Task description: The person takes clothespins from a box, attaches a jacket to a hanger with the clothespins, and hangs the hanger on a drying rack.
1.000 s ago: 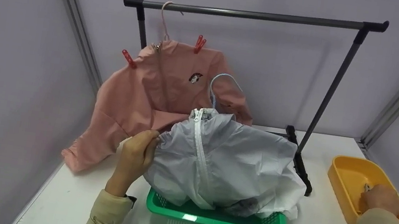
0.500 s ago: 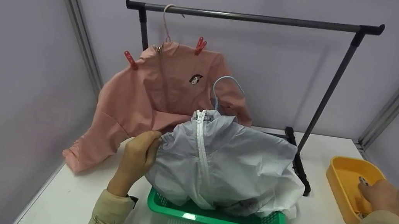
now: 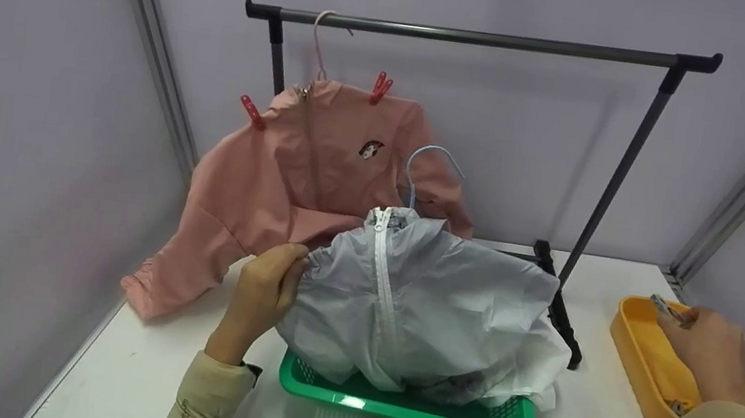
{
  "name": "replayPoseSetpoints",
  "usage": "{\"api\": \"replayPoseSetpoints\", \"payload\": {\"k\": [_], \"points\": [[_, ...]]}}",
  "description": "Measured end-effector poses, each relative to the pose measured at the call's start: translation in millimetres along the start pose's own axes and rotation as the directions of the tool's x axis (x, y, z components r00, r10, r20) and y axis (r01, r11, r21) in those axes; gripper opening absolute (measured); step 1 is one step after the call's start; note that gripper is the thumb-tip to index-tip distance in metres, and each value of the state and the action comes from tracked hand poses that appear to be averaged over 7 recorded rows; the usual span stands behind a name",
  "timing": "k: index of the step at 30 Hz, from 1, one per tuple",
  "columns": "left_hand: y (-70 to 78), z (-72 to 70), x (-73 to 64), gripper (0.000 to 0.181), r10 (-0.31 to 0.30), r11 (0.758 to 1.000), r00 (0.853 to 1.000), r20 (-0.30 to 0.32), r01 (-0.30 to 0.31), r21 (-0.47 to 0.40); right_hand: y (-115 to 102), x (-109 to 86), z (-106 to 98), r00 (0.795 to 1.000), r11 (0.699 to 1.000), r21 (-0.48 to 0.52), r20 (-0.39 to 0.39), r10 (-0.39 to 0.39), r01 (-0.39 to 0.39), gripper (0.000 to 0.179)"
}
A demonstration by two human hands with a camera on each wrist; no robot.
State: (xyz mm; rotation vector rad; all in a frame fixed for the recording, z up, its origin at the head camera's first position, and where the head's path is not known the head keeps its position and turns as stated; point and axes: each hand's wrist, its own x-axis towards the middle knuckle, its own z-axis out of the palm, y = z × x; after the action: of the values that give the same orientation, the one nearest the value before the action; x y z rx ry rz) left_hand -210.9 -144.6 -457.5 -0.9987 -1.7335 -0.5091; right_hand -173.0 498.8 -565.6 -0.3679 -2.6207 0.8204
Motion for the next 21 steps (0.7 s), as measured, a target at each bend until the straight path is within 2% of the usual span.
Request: {"api": "replayPoseSetpoints", "payload": {"k": [5, 11, 16, 21], "points": [[-1.4, 0.2, 0.9, 0.011, 0.002, 1.0, 1.0, 0.012, -0.002, 0.001, -26.0, -4.7, -4.1, 0.997, 0.999, 0.01, -0.055, -0.053, 0.053, 0.061], [-1.2, 1.1, 1.0, 0.004, 0.006, 1.0, 1.0, 0.016, -0.006, 0.014, -52.5, -11.1, -8.9, 0.986, 0.992, -0.003, -0.115, -0.123, 0.124, 0.048], [-1.0, 0.7, 1.3, 0.019, 0.005, 1.0, 1.0, 0.017, -0.006, 0.014, -74.6, -18.9, -11.4, 0.979, 0.985, 0.04, -0.127, -0.159, 0.166, 0.047], [-2.4, 0.4, 1.3, 0.008, 0.009, 1.0, 1.0, 0.027, -0.009, 0.003, -97.2, -26.3, -15.0, 0.972, 0.978, 0.083, -0.149, -0.18, 0.194, 0.045]]}}
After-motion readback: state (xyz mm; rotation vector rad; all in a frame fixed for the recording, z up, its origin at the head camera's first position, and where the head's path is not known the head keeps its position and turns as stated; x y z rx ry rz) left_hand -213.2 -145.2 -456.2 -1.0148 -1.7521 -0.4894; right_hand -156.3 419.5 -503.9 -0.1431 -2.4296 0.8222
